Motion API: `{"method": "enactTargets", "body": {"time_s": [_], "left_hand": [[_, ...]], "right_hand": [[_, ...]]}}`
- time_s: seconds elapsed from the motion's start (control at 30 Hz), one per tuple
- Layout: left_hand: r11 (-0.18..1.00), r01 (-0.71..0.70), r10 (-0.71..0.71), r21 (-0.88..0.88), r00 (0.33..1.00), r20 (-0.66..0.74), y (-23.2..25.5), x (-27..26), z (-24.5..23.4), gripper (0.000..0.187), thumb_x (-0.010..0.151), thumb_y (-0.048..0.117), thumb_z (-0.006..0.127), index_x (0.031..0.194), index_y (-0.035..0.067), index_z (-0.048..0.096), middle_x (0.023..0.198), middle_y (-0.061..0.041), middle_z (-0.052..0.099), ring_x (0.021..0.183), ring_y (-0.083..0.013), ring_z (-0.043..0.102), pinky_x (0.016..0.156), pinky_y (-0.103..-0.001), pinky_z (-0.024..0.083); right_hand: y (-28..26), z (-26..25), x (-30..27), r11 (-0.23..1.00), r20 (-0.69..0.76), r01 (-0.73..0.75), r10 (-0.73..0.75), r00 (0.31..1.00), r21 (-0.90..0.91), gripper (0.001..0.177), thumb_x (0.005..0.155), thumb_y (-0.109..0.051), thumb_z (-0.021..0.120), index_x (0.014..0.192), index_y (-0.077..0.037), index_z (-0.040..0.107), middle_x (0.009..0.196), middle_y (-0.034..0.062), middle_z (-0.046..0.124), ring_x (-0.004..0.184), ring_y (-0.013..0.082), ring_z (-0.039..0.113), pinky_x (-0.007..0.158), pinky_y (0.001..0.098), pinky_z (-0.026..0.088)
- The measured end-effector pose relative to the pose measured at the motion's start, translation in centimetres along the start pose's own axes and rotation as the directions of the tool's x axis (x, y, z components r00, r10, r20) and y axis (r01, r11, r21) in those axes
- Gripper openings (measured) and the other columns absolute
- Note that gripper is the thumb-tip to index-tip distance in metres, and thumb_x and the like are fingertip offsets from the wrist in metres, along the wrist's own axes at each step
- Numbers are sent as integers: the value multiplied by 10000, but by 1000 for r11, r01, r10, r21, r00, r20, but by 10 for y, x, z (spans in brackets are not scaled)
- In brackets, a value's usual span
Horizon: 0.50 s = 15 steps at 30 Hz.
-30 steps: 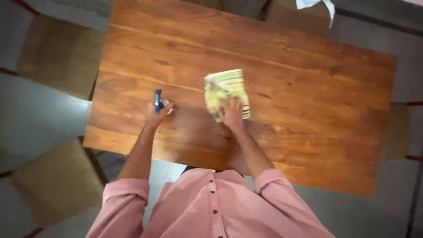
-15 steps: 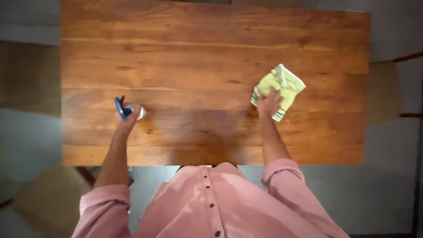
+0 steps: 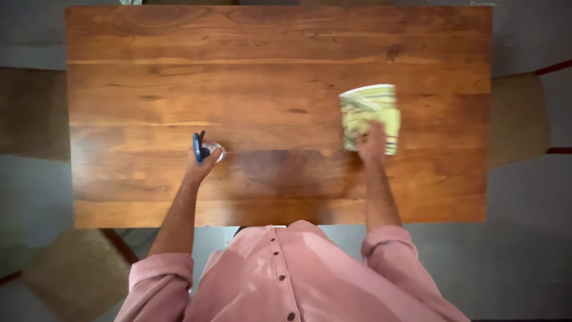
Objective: The person cleans a wooden chair and a wooden table using a spray bottle and a cloth. They spray the surfaces and wipe them down with the cloth, moving around the furniture to clean different sections.
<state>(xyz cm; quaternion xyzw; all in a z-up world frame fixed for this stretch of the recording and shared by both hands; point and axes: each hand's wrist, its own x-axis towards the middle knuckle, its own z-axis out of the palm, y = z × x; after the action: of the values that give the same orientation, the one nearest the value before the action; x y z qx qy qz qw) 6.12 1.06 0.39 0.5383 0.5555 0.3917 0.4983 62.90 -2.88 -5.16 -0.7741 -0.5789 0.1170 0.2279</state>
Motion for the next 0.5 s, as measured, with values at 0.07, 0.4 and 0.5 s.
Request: {"method": "enactTargets", "body": {"time_s": [0.07, 0.4, 0.5], "left_hand": [[996, 56, -53, 75, 998, -36, 8, -5, 13, 299, 880, 167, 832, 1080, 13, 672, 879, -30, 696, 767, -103, 635, 674, -285, 519], [998, -54, 55, 17, 997, -61, -24, -4, 32, 529, 888, 174, 816, 1303, 31, 522, 1021, -42, 665, 909, -111, 650, 777, -276, 547], [976, 70, -46, 206, 992, -118, -18, -3, 34, 436, 876, 188, 840, 1204, 6, 619, 1015, -85, 709, 905, -144, 694, 769, -301, 578]], "right_hand": [[29, -10, 12, 964, -147, -264, 258, 955, -27, 576, 939, -322, 735, 1462, -165, 552, 1497, 195, 529, 1416, 434, 451, 1195, 555, 367], [-35, 44, -17, 969, 163, 219, -200, 966, -112, 661, 927, -341, 690, 1545, -232, 485, 1662, 144, 344, 1505, 440, 286, 1172, 644, 217], [-58, 24, -58, 879, 345, 477, -454, 822, 21, 601, 925, -345, 674, 1497, -242, 519, 1645, 89, 336, 1488, 416, 282, 1169, 644, 218]]}}
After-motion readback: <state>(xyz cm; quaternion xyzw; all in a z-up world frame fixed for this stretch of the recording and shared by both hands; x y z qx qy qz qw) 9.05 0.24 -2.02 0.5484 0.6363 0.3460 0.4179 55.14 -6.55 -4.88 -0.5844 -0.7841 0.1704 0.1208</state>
